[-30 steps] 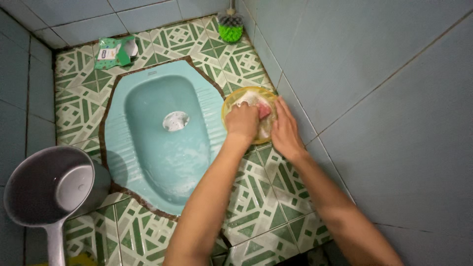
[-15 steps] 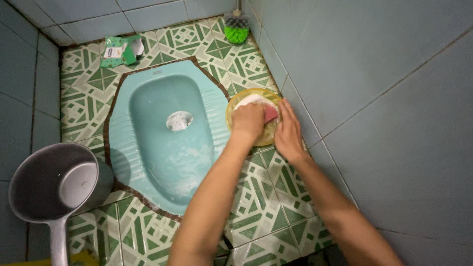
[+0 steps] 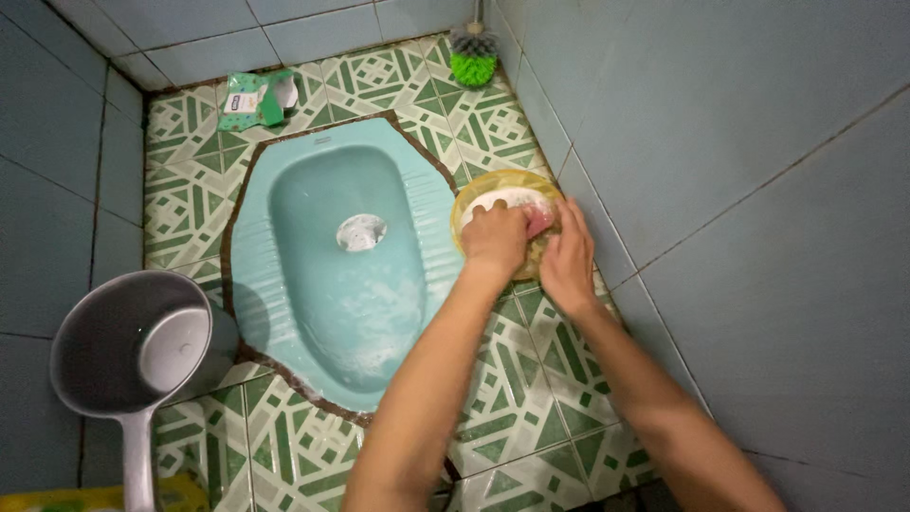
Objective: The person scrubs the interior and rim of a light blue squat toilet using a pink sponge. They repeatedly dip the sponge into a yellow bucket of soapy water and wipe the bowl surfaces.
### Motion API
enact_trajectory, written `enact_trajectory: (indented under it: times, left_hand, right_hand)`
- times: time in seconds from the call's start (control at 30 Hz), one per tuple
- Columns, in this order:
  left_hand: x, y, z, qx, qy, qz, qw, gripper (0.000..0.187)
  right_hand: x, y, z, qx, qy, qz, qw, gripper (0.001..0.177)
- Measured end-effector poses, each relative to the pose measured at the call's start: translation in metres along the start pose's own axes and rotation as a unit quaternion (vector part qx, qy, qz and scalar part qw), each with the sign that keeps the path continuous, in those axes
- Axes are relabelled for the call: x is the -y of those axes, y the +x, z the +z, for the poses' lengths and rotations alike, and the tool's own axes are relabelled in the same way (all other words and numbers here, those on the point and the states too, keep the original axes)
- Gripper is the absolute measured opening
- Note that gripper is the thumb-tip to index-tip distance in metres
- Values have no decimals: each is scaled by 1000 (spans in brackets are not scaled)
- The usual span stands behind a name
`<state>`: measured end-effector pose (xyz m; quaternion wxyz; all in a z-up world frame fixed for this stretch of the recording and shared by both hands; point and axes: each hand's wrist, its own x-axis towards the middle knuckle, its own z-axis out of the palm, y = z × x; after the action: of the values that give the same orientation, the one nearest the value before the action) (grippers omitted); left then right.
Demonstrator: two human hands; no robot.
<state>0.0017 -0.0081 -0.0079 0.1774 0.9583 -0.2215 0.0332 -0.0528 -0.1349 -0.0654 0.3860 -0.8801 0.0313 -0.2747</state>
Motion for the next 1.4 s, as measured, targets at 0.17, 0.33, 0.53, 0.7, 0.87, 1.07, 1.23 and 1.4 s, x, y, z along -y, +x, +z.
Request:
enact_trajectory:
  times: [0.17, 0.33, 0.53, 0.7, 0.87, 1.07, 1.23, 1.4]
  left_hand:
    - [-1, 13, -2, 126, -25, -53, 990, 26]
    - [9, 11, -25, 181, -23, -13, 983, 30]
    - [20, 8, -21, 28, -9, 56, 998, 50]
    - [31, 14, -29, -134, -80, 83, 984, 61]
    - [28, 24, -68, -155, -316, -48, 935, 67]
    - [16, 33, -142, -133, -338, -185, 913, 64]
    - [-1, 35, -207, -155, -356, -197, 900, 59]
    - [-28, 35, -255, -215, -366, -177, 888, 56]
  right_hand:
    - [-6, -2, 3, -17, -27, -18, 999, 50]
    - [-3, 1, 6, -43, -37, -25, 998, 45]
    - [5, 15, 20, -87, -5, -17, 996, 45]
    - [11, 33, 30, -97, -35, 14, 995, 50]
    - [52, 53, 23, -115, -112, 136, 978, 45]
    - [119, 86, -7, -42, 48, 199, 978, 36]
    - [177, 138, -31, 56, 450, 269, 850, 30]
    - [231, 165, -81, 139, 411, 342, 833, 34]
